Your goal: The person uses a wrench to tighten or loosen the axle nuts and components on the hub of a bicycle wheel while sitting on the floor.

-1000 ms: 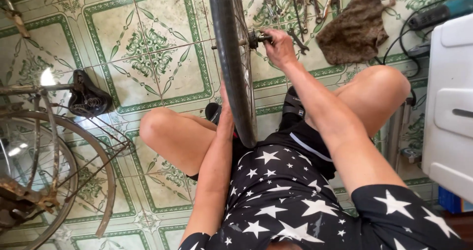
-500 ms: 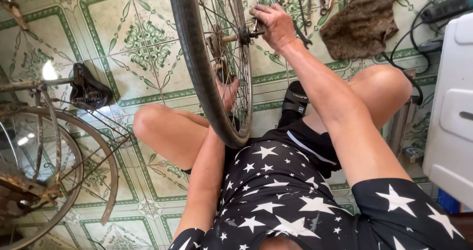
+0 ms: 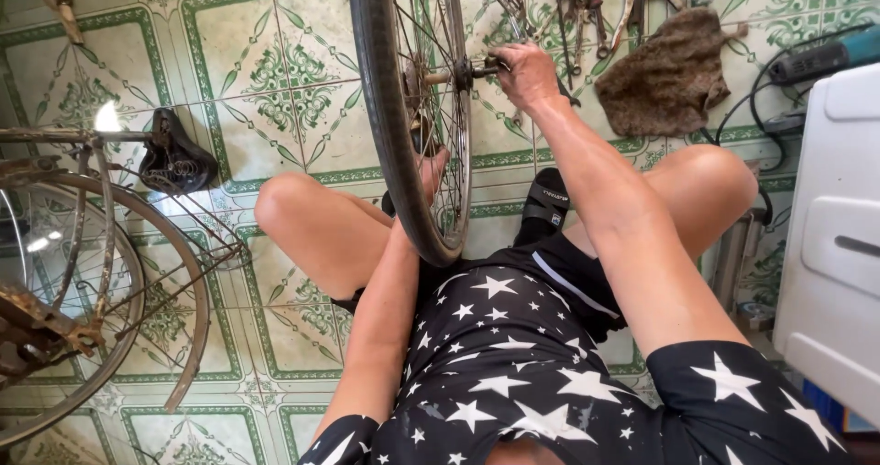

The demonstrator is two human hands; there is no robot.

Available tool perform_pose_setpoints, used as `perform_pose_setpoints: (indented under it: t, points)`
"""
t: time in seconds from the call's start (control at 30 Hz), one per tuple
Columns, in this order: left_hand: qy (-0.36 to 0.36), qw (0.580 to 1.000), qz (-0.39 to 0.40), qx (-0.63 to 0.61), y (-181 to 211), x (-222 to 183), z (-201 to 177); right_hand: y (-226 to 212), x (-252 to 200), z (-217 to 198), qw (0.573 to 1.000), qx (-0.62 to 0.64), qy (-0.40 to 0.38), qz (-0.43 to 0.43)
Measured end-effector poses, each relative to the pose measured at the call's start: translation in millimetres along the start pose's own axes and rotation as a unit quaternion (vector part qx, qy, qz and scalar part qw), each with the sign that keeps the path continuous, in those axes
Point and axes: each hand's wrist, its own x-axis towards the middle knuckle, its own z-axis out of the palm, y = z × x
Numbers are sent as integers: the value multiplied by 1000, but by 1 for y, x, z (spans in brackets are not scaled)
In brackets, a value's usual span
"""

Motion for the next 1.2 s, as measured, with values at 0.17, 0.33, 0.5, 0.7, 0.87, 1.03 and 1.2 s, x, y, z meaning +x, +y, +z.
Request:
perform_pose_setpoints:
  t: [0.17,0.33,0.5,0.7,0.87,1.03,1.2]
  points:
    - [-5,999,7,31,-18,6,-11,4,-44,2,972,15,-216,94]
    - [10,999,21,25,-62,29,-3,-60,-70,-77,878,213,-332,272]
    - [66,994,41,77,-42,40,22,-116,-46,-149,911,180,-273,250]
    - [96,985,-34,138,27,14,45,-128,-15,-162,916,134,-289,242]
    - [91,988,-77,103,36,13,49,-130,11,-164,916,90,-316,230]
    - [87,978,-18,189,33,9,51,-146,29,-171,894,97,-356,252]
    - [81,974,-58,203,43,7,56,-146,42,-166,896,15,-389,215]
